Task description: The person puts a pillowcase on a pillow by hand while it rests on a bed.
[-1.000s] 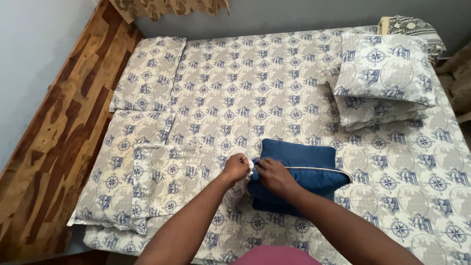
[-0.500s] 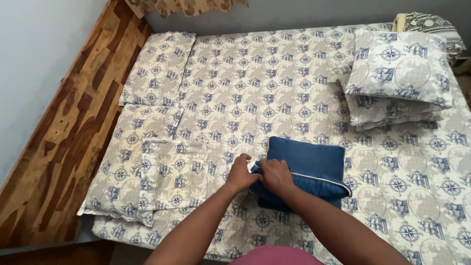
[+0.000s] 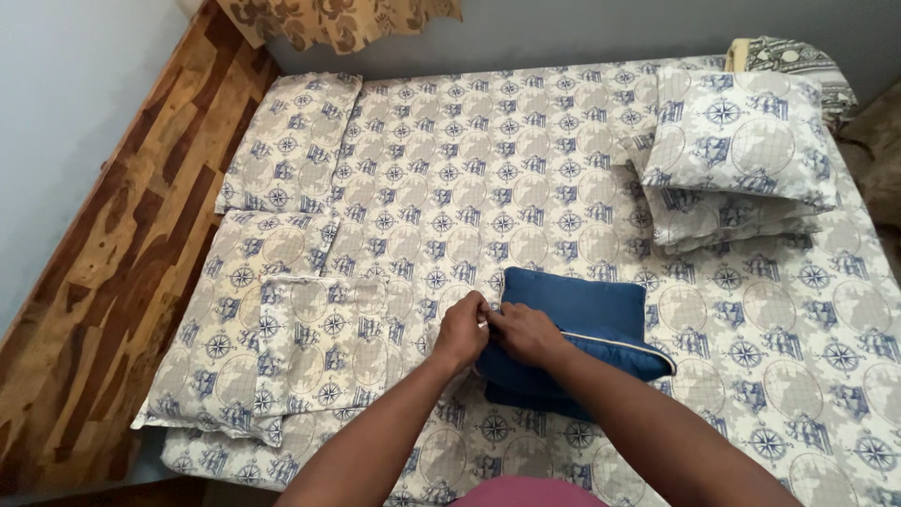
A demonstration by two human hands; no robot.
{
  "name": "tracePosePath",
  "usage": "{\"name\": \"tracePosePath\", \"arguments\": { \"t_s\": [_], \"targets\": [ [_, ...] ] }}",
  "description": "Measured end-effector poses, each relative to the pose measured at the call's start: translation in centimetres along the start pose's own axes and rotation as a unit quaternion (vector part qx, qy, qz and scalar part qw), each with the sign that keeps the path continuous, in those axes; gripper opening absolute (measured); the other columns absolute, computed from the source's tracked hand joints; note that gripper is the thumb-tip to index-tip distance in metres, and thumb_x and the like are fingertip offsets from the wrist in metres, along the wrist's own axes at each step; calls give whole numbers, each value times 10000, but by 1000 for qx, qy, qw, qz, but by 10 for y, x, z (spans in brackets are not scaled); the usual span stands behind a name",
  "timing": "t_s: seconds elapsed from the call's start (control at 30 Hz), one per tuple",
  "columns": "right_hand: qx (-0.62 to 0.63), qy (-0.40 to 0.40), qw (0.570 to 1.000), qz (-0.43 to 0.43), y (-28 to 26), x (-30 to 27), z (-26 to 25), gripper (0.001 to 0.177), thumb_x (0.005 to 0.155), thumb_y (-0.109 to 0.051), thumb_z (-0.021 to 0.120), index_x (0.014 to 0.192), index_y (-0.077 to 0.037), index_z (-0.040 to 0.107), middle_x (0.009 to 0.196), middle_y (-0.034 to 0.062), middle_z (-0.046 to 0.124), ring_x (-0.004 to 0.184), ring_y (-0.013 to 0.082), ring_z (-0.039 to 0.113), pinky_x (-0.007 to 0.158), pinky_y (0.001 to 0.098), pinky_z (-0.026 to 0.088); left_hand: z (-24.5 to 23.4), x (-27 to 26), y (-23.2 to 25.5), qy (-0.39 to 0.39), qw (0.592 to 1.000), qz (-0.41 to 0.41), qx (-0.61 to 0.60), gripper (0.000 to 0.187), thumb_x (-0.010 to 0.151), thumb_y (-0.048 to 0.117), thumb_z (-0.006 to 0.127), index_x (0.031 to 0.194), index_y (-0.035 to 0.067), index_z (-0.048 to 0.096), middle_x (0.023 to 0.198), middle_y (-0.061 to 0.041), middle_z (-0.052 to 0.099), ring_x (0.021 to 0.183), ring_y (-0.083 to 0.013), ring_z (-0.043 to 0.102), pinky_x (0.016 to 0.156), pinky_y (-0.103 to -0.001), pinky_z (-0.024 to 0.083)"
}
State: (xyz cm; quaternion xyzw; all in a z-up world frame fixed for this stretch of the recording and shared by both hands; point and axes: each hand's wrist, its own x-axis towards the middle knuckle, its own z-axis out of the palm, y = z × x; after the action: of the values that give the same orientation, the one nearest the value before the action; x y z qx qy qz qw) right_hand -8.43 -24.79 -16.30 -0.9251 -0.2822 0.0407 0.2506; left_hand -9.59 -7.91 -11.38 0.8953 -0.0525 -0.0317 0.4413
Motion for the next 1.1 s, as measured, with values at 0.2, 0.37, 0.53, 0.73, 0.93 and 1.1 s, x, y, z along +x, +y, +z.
{"name": "tracePosePath", "arguments": {
  "t_s": [0.2,0.37,0.53,0.73,0.93,1.1],
  "targets": [
    [44,83,995,21,15,-2,-7,347,869,-172,672,1216,-192,673,1010,121,678,956,372,655,811,480,529,-3,-23,18,91,977,182,65,266,739,-3,715,954,21,560,868,-182,598,816,-408,616,727,-503,504],
    [44,175,983,12,32,-3,-43,324,790,-71,707,1110,-121,694,1051,153,714,994,407,667,829,484,539,10,-34,-22,-5,986,117,121,173,930,222,711,1018,88,645,916,-186,694,897,-405,674,807,-513,526],
    [137,173,972,86,47,-6,-108,367,812,-18,743,1174,-60,698,1100,161,736,1003,322,721,871,411,577,19,4,-57,-40,994,-96,11,586,898,422,719,1362,95,569,1265,-225,699,1195,-406,653,1012,-454,518],
    [207,196,949,134,54,-26,-162,393,836,1,746,1222,-61,705,1157,124,743,1041,238,728,898,354,592,-18,27,7,47,995,63,69,1152,701,382,882,1560,52,188,1560,-252,273,1439,-457,298,1125,-475,309],
    [201,199,952,115,61,-37,-176,394,823,-6,761,1211,-52,704,1159,114,750,1067,230,731,925,356,592,-44,48,20,-22,979,57,196,171,903,173,666,1043,103,736,1101,-141,734,1059,-345,701,961,-456,558],
    [185,138,961,154,61,-49,-177,393,822,24,732,1202,-74,715,1146,94,747,1038,225,726,919,356,589,-83,75,17,-30,977,43,205,98,886,96,604,910,95,699,918,-142,719,843,-314,719,812,-456,585]
  ]
}}
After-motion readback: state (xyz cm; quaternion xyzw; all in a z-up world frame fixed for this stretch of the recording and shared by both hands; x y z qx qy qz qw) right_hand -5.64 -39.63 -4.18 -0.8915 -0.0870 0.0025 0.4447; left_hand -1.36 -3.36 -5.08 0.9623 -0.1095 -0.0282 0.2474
